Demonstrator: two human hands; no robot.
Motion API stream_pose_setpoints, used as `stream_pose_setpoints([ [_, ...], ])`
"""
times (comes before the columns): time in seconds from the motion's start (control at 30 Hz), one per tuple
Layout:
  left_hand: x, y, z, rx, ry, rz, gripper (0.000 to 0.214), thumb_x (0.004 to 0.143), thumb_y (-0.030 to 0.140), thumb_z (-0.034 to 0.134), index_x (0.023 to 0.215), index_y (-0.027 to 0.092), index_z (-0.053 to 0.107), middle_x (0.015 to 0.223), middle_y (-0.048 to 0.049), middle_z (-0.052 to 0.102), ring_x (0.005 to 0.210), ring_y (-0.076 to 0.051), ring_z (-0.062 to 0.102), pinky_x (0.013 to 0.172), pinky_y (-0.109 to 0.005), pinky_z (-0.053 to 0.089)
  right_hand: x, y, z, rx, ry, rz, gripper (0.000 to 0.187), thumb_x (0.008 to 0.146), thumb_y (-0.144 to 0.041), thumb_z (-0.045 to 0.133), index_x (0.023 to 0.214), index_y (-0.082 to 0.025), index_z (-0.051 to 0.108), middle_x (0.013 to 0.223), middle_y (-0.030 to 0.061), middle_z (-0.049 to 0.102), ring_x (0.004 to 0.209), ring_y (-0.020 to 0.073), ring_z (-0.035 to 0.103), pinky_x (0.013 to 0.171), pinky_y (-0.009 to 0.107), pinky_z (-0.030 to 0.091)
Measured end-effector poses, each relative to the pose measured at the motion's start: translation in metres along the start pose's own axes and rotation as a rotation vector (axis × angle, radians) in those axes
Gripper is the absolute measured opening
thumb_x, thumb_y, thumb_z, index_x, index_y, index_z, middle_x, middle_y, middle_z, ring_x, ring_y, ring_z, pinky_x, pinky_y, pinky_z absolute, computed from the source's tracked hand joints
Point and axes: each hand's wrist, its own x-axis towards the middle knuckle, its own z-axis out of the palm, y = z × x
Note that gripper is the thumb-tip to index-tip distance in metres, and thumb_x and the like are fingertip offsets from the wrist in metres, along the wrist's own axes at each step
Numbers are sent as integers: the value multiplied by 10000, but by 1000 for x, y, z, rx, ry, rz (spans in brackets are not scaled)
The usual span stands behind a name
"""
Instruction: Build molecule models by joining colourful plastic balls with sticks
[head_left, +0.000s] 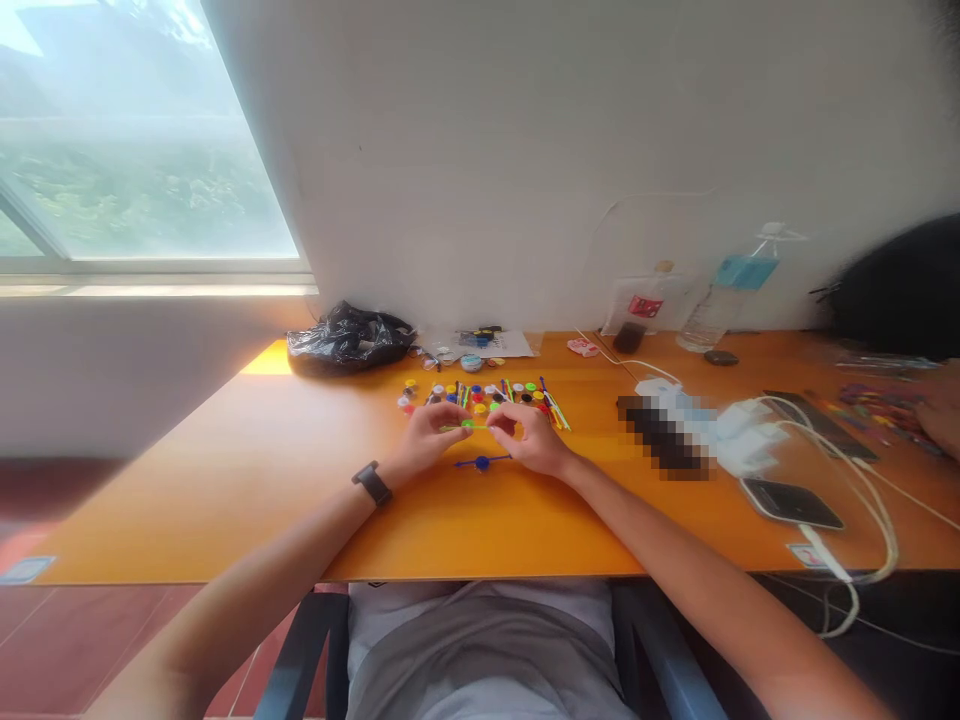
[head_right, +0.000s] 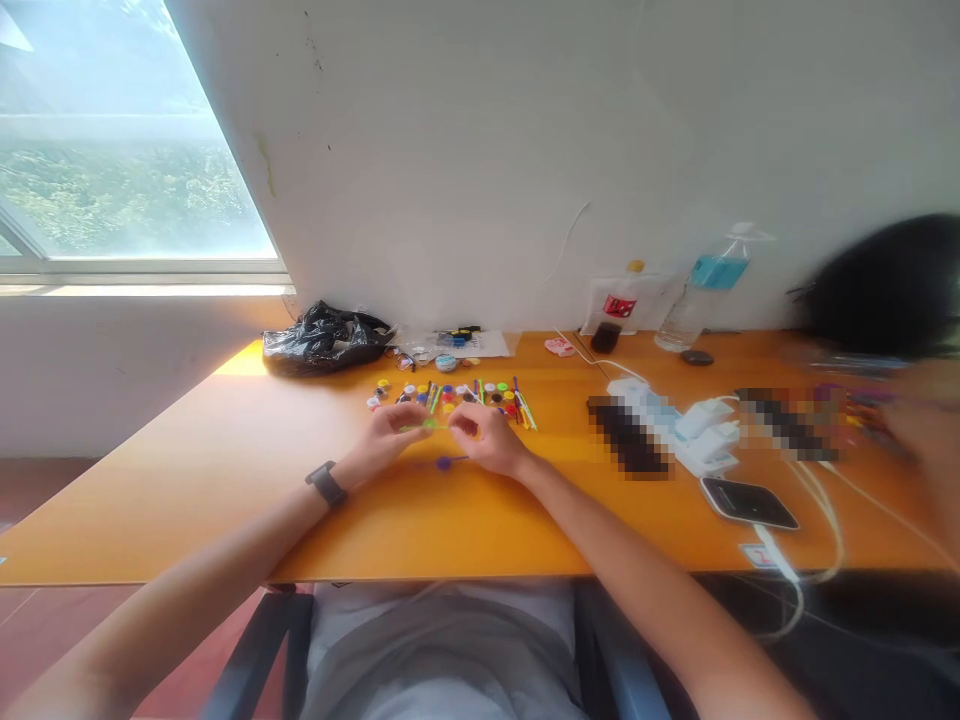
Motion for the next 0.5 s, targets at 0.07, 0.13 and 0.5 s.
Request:
stream_pose_setpoints([
  [0.07,0,3,0,-51,-9,-35,363,763,355,894,1046,162,774,1046,-93,767,959,-222,695,916,-360,555,1,0,0,22,21,18,83,943,-242,614,907,-212,683,818,20,664,723,171,576,698,309,476],
  [0.13,2,5,0,-179,-22,-104,386,785,365,859,1109,168,786,1103,-107,765,994,-239,694,932,-378,555,2,1,1,58,55,49,98,956,-273,618,924,-215,690,852,29,684,756,180,598,715,314,486],
  [0.5,-2,14,1,-190,-152,-174,439,822,398,867,1178,162,762,971,-92,748,882,-185,668,813,-311,518,7,13,1,248,122,173,249,953,-477,679,958,-229,702,948,42,718,875,202,658,805,334,533],
])
